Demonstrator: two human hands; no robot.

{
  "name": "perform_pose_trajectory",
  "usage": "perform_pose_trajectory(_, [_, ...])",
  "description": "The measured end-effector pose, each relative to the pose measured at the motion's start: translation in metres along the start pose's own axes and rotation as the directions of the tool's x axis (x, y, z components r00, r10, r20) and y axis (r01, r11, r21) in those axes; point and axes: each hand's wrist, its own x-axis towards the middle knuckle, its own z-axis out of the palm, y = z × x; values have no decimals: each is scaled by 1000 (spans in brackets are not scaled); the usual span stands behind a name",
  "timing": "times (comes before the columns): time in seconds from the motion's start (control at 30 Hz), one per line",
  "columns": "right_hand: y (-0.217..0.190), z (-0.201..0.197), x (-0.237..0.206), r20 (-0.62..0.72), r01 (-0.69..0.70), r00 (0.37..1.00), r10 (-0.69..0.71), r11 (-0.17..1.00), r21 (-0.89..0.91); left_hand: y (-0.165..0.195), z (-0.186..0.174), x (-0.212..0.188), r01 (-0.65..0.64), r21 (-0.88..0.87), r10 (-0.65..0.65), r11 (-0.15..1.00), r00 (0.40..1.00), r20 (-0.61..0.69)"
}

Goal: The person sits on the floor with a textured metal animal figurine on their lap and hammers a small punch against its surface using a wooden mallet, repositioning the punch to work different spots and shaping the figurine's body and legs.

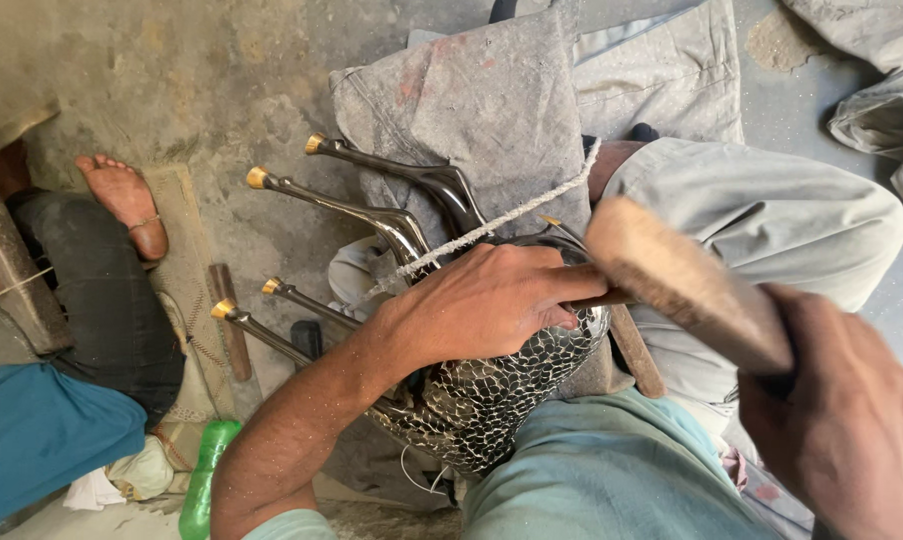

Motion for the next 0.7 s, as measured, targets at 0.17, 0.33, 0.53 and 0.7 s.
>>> perform_pose_trajectory(0.17, [-3, 7, 3, -68, -12, 997, 28, 974, 228, -3, -1, -2, -7, -10, 6, 1000, 1000, -6])
perform_pose_trajectory(0.33, [-8, 9, 5, -112, 1, 993, 42, 935, 353, -4, 3, -3, -80, 16, 81, 997, 994, -67])
perform_pose_trajectory(0.53, [26, 17, 4, 20, -159, 987, 159, 953, 257, -1, 6, -29, -70, -160, -4, 985, 907, -420])
perform_pose_trajectory(0.7, [60, 35, 37, 93, -92, 994, 57, 900, 425, 1, 20, -48, 130, -258, -243, 957, 846, -475])
